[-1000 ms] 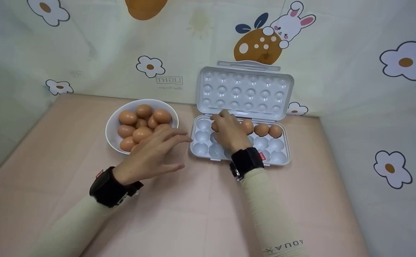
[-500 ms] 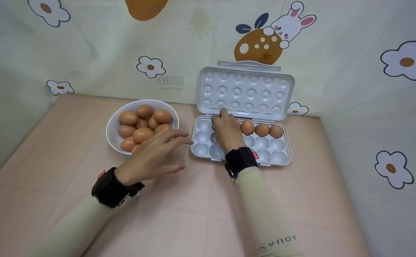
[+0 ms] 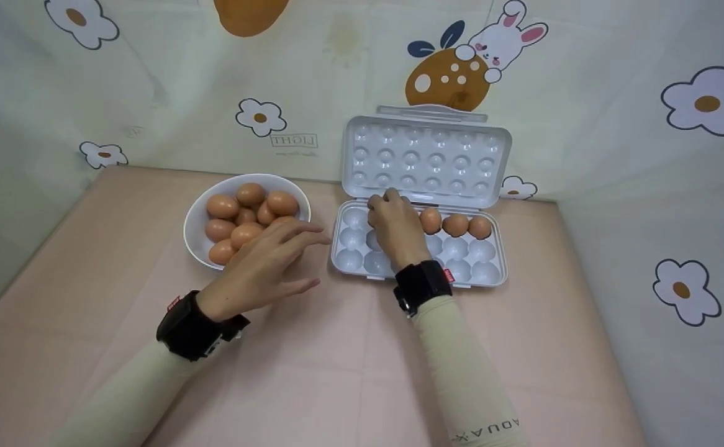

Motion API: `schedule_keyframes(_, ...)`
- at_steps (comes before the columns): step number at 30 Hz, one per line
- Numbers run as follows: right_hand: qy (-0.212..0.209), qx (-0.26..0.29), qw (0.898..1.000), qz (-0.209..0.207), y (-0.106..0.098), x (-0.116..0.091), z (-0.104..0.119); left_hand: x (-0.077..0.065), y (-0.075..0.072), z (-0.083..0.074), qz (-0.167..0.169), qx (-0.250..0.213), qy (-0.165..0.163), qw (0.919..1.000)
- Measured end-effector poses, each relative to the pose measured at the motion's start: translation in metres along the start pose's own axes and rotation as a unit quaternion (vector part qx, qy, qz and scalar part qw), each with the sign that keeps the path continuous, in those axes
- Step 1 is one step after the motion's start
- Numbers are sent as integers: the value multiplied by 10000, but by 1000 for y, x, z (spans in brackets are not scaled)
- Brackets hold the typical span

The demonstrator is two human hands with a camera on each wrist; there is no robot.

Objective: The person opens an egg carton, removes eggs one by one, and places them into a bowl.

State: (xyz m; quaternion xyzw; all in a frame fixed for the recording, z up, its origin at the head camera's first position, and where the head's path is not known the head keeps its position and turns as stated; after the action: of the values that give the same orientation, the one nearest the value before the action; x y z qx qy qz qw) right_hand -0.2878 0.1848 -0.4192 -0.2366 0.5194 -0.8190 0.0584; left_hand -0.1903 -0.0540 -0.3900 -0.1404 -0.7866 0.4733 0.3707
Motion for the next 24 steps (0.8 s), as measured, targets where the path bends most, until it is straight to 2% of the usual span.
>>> schedule_keyframes(4,126,308,9986,-415,-14,-7,10,1,-2,2,-302,-151,4,9994)
schedule_keyframes(8,14,766,9948,-666,-28,-15,27,2,-4,3,-494,-224,-86,9985)
schedule_keyframes(15,-85,1962,9779,-713,-45,-28,56,4,-5,4,-707,-268,-234,9969)
schedule_keyframes(20,-90,2332,9702,-657,-52,-35,68,5,-6,3,-833,-297,-239,9958)
schedule_keyframes(24,-57,2512,9668,-461,-56,-38,75,6,-6,3,-966,-265,-235,9947)
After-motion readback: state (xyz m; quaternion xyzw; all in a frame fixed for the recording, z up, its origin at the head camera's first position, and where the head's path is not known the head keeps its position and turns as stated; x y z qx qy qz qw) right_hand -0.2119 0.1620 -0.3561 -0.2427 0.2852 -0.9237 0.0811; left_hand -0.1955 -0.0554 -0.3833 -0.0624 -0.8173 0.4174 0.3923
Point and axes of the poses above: each hand's wrist, its own x-axis towards the middle knuckle, its own y-axis out of the palm, z = x × y, the point moved 2 cm from there along x, towards the middle knuckle
